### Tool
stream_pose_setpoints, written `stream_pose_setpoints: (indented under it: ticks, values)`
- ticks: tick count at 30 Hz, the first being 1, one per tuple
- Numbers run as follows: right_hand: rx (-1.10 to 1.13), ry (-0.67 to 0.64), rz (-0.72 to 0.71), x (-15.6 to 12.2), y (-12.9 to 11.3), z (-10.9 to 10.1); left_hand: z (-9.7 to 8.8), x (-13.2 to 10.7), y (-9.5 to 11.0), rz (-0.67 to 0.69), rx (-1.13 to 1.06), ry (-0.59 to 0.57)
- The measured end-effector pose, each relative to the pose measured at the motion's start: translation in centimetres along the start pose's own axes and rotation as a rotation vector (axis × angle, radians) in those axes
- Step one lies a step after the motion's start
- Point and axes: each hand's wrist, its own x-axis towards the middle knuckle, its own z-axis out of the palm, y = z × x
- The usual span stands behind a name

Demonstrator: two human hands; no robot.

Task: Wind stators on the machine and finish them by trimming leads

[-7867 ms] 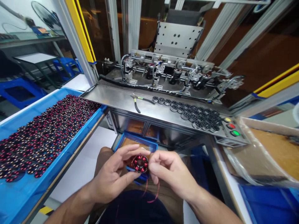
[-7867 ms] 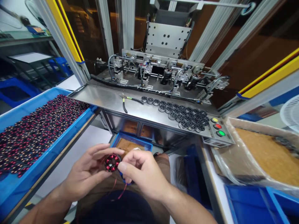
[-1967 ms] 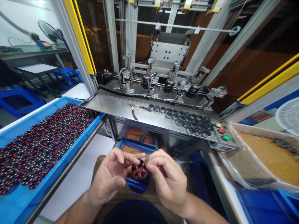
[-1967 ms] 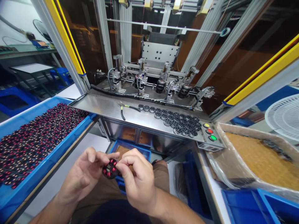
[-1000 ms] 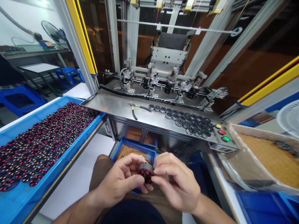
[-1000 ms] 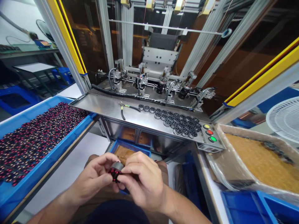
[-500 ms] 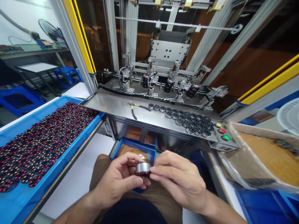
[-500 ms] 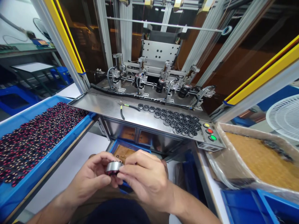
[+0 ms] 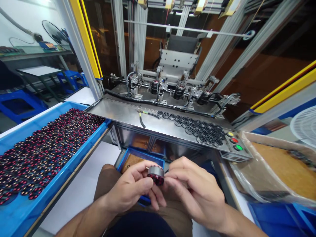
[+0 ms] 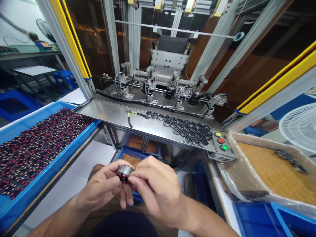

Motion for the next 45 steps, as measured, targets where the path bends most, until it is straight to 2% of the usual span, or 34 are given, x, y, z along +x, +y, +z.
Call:
stream_pose_setpoints:
  ticks: [4, 6, 8, 10, 11, 12, 13, 17, 20, 21, 23, 26, 27, 28, 29, 33, 38, 42, 45]
  values:
    - [0.028, 0.092, 0.082, 0.3, -0.1, 0.3, 0.6, 0.1, 1.1, 0.252, -0.003, 0.163]
    - [0.091, 0.090, 0.072, 0.6, 0.0, 0.5, 0.4, 0.5, 1.3, 0.242, -0.050, 0.180]
    - [0.149, 0.061, 0.040, 0.8, 0.0, 0.6, -0.1, 1.0, 1.2, 0.021, -0.091, 0.055]
    - [0.175, 0.028, 0.012, 0.9, 0.0, 0.5, -0.5, 1.2, 0.9, -0.254, -0.120, -0.160]
    - [0.173, 0.016, 0.008, 0.9, 0.0, 0.4, -0.6, 1.2, 0.7, -0.324, -0.120, -0.230]
    - [0.161, 0.013, 0.010, 0.8, 0.0, 0.3, -0.6, 1.1, 0.6, -0.321, -0.107, -0.245]
    - [0.143, 0.018, 0.014, 0.7, -0.1, 0.3, -0.5, 0.9, 0.5, -0.261, -0.080, -0.206]
    - [0.070, 0.108, 0.077, 0.6, -0.3, 0.3, 0.3, 0.0, 0.7, 0.086, 0.085, 0.077]
    - [0.089, 0.144, 0.104, 0.6, -0.1, 0.6, 0.7, -0.1, 1.0, 0.273, 0.114, 0.163]
    - [0.114, 0.136, 0.090, 0.6, 0.0, 0.7, 0.7, 0.0, 1.0, 0.298, 0.093, 0.174]
    - [0.172, 0.101, 0.041, 0.6, 0.3, 0.8, 0.3, 0.3, 0.9, 0.220, 0.028, 0.147]
    - [0.203, 0.066, -0.023, 0.5, 0.7, 0.7, -0.5, 0.6, 0.5, -0.196, -0.085, -0.121]
    - [0.193, 0.064, -0.031, 0.4, 0.8, 0.7, -0.7, 0.6, 0.4, -0.299, -0.108, -0.197]
    - [0.176, 0.065, -0.035, 0.4, 0.8, 0.6, -0.8, 0.6, 0.3, -0.341, -0.109, -0.230]
    - [0.158, 0.070, -0.033, 0.4, 0.8, 0.5, -0.9, 0.4, 0.3, -0.326, -0.084, -0.211]
    - [0.101, 0.131, 0.035, 0.3, 0.4, 0.5, -0.3, -0.4, 0.4, -0.028, 0.100, 0.033]
    - [0.099, 0.161, 0.068, 0.4, 0.5, 0.8, -0.1, -0.6, 0.0, 0.265, 0.256, 0.226]
    - [0.123, 0.160, 0.032, 0.5, 0.7, 1.1, -0.6, -0.2, -0.2, 0.394, 0.394, 0.271]
    - [0.137, 0.234, 0.097, 0.2, 0.3, 1.6, -0.9, 0.1, 0.0, 0.442, 0.438, 0.276]
